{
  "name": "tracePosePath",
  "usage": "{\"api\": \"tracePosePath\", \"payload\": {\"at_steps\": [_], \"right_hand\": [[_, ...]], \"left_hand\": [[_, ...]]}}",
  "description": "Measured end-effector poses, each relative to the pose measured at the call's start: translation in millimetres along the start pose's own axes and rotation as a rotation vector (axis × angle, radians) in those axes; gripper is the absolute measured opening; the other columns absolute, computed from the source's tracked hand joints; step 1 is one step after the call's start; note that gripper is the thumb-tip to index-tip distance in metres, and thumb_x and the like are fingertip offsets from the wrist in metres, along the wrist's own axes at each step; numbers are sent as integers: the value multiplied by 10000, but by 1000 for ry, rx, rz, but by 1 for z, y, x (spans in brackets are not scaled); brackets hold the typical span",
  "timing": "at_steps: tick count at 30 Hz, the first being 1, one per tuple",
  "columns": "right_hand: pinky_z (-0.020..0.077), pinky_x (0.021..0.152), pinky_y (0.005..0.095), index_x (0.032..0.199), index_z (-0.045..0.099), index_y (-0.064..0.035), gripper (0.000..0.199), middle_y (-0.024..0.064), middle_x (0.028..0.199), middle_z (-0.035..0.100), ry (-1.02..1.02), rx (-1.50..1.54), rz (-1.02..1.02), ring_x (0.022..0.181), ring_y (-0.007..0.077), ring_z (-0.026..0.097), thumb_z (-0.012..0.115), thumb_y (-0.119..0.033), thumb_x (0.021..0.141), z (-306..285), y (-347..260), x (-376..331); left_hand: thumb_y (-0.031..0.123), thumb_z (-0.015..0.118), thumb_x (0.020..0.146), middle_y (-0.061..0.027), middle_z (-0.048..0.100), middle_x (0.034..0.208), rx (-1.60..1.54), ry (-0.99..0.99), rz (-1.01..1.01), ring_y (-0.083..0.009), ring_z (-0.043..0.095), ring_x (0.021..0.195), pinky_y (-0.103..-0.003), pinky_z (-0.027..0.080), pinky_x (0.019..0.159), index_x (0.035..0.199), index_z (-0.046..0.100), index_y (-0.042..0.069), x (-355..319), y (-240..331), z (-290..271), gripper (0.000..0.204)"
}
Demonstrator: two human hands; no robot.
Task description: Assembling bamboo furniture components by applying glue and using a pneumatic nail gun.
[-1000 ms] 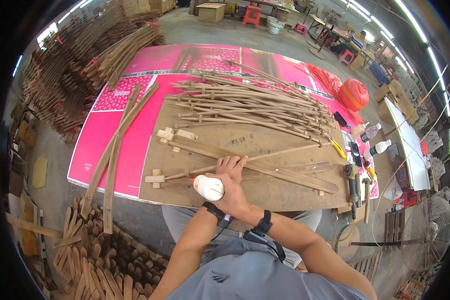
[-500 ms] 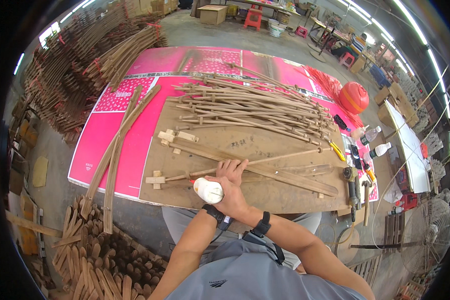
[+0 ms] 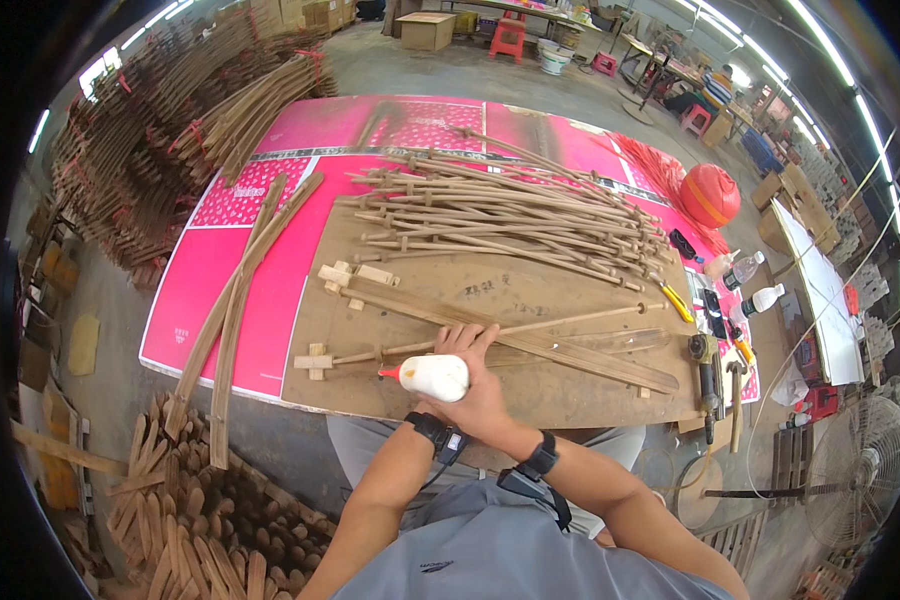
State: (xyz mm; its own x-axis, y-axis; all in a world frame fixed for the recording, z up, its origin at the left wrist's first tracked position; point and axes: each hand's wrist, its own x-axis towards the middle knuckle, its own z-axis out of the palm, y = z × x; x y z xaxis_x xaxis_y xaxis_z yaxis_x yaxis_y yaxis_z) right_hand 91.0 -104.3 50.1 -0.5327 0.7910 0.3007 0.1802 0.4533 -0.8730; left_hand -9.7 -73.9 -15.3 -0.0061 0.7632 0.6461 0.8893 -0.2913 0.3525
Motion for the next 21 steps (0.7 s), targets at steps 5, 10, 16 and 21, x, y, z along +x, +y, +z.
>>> {"api": "tracePosePath", "payload": {"at_steps": [5, 10, 16, 21], "right_hand": [[553, 944, 361, 1333, 586, -50, 534, 77, 1244, 696, 177, 640, 404, 1145, 207, 665, 848, -127, 874, -48, -8, -13], [537, 799, 270, 1328, 589, -70, 469, 53, 1190, 684, 431, 1234, 768, 1030, 179, 660, 767, -302, 961, -107, 8, -33], [558, 740, 291, 1282, 599, -30, 542, 70, 1094, 653, 555, 1576, 955, 923, 187, 646, 742, -441, 960, -116, 40, -81], [582, 792, 320, 1185, 638, -15, 532, 113, 1026, 677, 428, 1866, 1010, 871, 216, 658, 566, -516, 1021, -85, 69, -88]], "left_hand": [[170, 648, 841, -25, 648, 1031, -61, 107, 24, -231, 621, 979, -420, 445, 842, 1267, 701, 134, -7, -7, 10, 431], [124, 677, 830, -21, 657, 1022, -46, 29, -28, -242, 626, 987, -430, 449, 846, 1262, 724, 194, -9, -6, 7, 441], [144, 686, 910, -16, 672, 982, 42, -18, 25, -239, 639, 943, -421, 469, 844, 1180, 757, 177, -4, 5, 6, 281], [170, 746, 905, -10, 669, 959, 150, 12, 54, -237, 638, 930, -423, 477, 818, 1159, 768, 190, -13, -9, 1, 256]]}}
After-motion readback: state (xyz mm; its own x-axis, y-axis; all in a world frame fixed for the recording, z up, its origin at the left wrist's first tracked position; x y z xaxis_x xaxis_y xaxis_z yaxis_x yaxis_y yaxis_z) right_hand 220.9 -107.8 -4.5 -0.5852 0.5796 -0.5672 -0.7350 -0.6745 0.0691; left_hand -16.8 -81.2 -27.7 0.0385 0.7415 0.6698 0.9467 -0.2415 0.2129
